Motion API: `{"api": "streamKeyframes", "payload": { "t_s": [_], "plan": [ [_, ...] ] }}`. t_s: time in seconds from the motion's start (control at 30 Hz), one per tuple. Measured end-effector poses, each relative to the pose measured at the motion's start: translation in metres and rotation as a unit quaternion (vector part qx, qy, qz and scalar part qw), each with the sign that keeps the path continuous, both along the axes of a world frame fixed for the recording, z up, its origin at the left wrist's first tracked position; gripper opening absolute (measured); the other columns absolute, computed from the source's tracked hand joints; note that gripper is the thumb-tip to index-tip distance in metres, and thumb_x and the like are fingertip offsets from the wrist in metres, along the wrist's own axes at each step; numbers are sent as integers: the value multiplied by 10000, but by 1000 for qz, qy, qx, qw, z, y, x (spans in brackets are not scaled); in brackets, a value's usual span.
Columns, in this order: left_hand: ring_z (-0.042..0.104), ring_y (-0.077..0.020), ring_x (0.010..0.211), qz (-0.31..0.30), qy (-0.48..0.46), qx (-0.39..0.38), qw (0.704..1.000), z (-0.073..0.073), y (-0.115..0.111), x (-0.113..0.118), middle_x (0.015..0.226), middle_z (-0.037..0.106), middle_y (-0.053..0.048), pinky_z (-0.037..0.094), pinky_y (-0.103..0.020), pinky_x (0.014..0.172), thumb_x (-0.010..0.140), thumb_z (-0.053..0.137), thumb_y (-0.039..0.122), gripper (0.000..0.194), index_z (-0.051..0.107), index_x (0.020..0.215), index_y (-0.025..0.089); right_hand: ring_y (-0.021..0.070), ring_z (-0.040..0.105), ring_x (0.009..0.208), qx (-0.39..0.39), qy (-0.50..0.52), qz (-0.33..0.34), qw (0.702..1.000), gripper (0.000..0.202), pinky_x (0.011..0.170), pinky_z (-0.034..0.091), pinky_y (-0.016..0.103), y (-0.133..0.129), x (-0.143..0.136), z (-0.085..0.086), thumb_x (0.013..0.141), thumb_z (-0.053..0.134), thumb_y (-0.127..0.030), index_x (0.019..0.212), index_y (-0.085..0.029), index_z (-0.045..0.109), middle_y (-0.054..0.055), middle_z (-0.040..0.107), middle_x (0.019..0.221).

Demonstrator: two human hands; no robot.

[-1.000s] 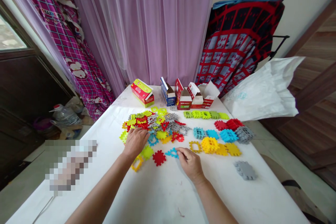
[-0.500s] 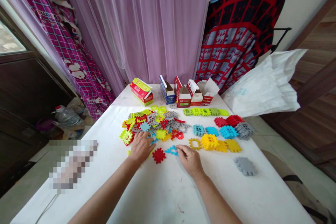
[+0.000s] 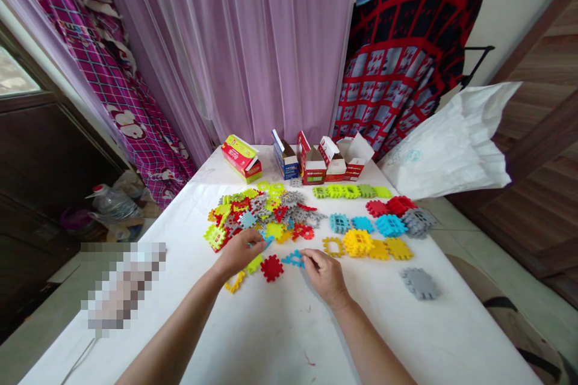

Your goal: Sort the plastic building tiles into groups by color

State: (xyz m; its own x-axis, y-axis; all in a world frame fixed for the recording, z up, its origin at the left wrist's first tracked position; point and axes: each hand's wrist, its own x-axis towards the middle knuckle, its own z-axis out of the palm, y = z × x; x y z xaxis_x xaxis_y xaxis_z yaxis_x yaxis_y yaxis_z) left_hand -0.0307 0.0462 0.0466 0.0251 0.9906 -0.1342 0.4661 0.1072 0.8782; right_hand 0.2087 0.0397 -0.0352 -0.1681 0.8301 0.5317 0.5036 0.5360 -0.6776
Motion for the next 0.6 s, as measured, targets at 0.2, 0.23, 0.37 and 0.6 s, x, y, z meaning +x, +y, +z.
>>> {"api": "streamKeyframes", "payload": {
  "t_s": [0.2,0.23,0.37,0.6],
  "plan": [
    [597,-129,581,57,-191,-130,971,-12,-11,16,643,648,-21,501,-273,606,601,718,630,513,645,776,153,149,652,693,21,-16,-3,1000,219,693,534,260,-5,-1,10,888,505,-265,1032,-194,655,53,706,872],
    [590,-118,561,66,-206,-134,967,-14,-13,21,627,642,-17,493,-256,585,587,732,627,517,637,766,151,155,648,715,31,-21,-4,999,250,710,538,274,-7,0,14,882,526,-294,1078,-188,638,65,698,914],
    [553,-82,522,84,-248,-134,956,-17,-19,40,584,612,17,450,-206,539,562,766,600,499,613,725,153,235,614,999,60,-77,-7,995,431,866,522,364,-16,2,37,826,613,-388,1209,-193,582,111,643,1115],
    [490,-65,452,59,-272,-143,950,-20,-22,58,532,599,20,369,-189,453,520,789,610,533,637,704,134,253,577,1045,20,-197,14,980,468,911,481,386,-20,7,67,751,687,-295,1200,-209,589,93,618,1140]
  ]
}}
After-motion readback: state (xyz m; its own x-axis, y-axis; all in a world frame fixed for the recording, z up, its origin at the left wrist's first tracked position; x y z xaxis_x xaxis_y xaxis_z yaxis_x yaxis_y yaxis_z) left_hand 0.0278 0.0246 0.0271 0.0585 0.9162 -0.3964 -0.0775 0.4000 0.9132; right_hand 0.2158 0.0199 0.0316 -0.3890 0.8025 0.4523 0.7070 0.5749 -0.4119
